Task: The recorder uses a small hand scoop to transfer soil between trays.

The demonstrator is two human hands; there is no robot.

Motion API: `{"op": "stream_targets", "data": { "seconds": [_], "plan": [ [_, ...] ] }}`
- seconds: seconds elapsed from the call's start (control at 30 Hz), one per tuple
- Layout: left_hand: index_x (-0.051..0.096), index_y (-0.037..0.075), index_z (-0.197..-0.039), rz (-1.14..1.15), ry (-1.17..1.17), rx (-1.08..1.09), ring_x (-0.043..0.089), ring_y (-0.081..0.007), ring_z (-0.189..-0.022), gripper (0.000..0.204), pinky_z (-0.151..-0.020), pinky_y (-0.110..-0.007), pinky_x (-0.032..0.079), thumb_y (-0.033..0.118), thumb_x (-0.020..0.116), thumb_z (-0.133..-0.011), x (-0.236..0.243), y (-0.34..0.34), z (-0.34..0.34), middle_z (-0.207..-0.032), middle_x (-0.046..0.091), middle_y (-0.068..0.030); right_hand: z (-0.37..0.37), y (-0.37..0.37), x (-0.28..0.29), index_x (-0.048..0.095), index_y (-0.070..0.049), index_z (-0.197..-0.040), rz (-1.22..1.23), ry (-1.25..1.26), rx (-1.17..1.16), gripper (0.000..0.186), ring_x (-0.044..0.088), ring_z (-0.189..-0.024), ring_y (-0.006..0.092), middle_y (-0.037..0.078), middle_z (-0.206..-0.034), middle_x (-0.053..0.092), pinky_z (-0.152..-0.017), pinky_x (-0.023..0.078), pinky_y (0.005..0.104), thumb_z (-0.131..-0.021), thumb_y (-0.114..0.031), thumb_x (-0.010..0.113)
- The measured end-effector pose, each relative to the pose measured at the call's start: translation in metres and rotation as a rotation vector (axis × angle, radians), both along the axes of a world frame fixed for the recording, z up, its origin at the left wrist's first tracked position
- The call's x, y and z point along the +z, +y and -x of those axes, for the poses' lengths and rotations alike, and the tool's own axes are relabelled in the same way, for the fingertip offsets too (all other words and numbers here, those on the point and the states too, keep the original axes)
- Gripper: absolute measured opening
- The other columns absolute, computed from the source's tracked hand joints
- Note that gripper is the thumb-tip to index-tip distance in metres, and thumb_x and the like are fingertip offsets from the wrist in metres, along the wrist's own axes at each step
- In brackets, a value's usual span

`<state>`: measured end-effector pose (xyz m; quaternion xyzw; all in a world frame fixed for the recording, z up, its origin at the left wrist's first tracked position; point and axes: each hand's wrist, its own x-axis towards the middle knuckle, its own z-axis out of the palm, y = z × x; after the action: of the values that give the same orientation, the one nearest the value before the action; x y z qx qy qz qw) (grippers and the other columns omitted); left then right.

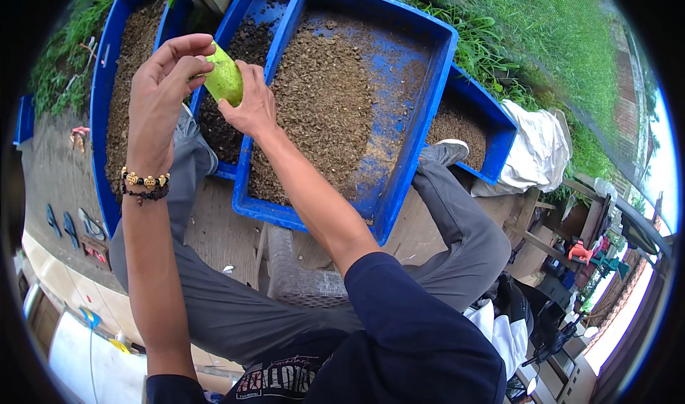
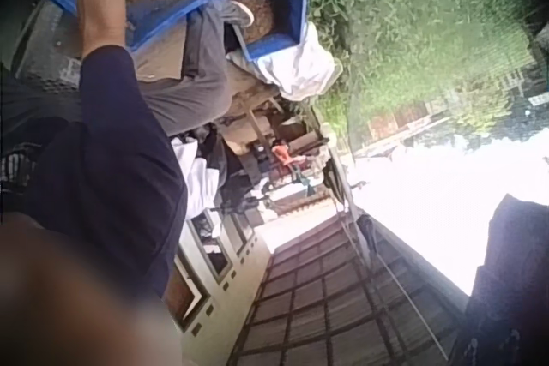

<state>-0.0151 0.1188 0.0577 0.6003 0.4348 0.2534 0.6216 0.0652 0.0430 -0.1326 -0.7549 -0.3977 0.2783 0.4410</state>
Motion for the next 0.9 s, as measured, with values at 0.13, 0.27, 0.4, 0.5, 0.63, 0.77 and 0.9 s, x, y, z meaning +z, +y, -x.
{"op": "stream_targets", "data": {
  "seconds": [0.13,0.27,0.4,0.5,0.63,0.77,0.9],
  "plan": [
    [0.068,0.005,-0.114,-0.011,0.019,-0.002,0.063,-0.0087,-0.097,0.027,-0.088,-0.025,0.047,0.015,0.063,-0.090,0.010,-0.002,-0.004,-0.108,0.069,-0.0021,-0.052,-0.026,-0.009,0.039,-0.009,-0.140,0.056,-0.109,-0.118,0.076,0.056,-0.117,0.0356,0.018,-0.133,0.048,-0.098,0.049,0.0455,-0.074,-0.026,0.073],
    [0.069,0.005,-0.113,-0.034,0.010,-0.009,0.063,-0.0084,-0.096,0.025,-0.088,-0.025,0.047,0.016,0.063,-0.091,0.008,-0.003,-0.003,-0.107,0.069,-0.0019,-0.134,-0.096,-0.053,0.039,-0.008,-0.141,0.272,0.128,-0.384,0.068,0.060,-0.110,0.0295,0.016,-0.128,0.054,-0.093,0.052,0.0443,-0.080,-0.015,0.068],
    [0.070,0.000,-0.106,-0.026,0.004,0.036,0.064,-0.0088,-0.091,0.021,-0.084,-0.023,0.050,0.010,0.063,-0.089,0.010,-0.006,-0.011,-0.099,0.070,-0.0041,-0.203,-0.164,-0.084,0.038,-0.012,-0.144,0.269,0.545,-0.594,0.064,0.063,-0.101,0.0262,0.012,-0.122,0.058,-0.081,0.056,0.0442,-0.086,-0.012,0.064],
    [0.069,0.005,-0.113,-0.026,0.051,-0.021,0.062,-0.0076,-0.095,0.026,-0.087,-0.024,0.046,0.016,0.063,-0.091,0.008,-0.006,-0.008,-0.107,0.069,-0.0014,-0.215,-0.171,-0.085,0.037,-0.018,-0.147,0.327,0.670,-0.566,0.062,0.063,-0.103,0.0277,0.010,-0.123,0.059,-0.092,0.049,0.0519,-0.090,-0.021,0.061],
    [0.069,0.005,-0.114,-0.034,0.062,-0.020,0.062,-0.0074,-0.095,0.026,-0.087,-0.024,0.046,0.016,0.063,-0.090,0.006,-0.005,-0.008,-0.107,0.069,-0.0014,-0.211,-0.154,-0.084,0.037,-0.018,-0.147,0.337,0.698,-0.515,0.064,0.062,-0.108,0.0293,0.011,-0.126,0.058,-0.094,0.049,0.0529,-0.089,-0.020,0.063],
    [0.069,0.005,-0.113,0.015,0.075,-0.007,0.062,-0.0073,-0.095,0.026,-0.086,-0.024,0.046,0.016,0.064,-0.090,0.008,-0.006,-0.010,-0.107,0.069,-0.0015,-0.210,-0.136,-0.089,0.041,-0.020,-0.146,0.322,0.601,-0.468,0.064,0.060,-0.112,0.0288,0.010,-0.127,0.057,-0.090,0.052,0.0514,-0.087,-0.019,0.065],
    [0.069,0.005,-0.113,-0.003,0.062,-0.009,0.062,-0.0074,-0.095,0.026,-0.087,-0.024,0.046,0.016,0.064,-0.090,0.007,-0.006,-0.012,-0.107,0.069,-0.0015,-0.208,-0.124,-0.098,0.044,-0.018,-0.145,0.345,0.535,-0.390,0.066,0.059,-0.113,0.0287,0.010,-0.129,0.057,-0.085,0.054,0.0481,-0.084,-0.017,0.068]
  ]
}}
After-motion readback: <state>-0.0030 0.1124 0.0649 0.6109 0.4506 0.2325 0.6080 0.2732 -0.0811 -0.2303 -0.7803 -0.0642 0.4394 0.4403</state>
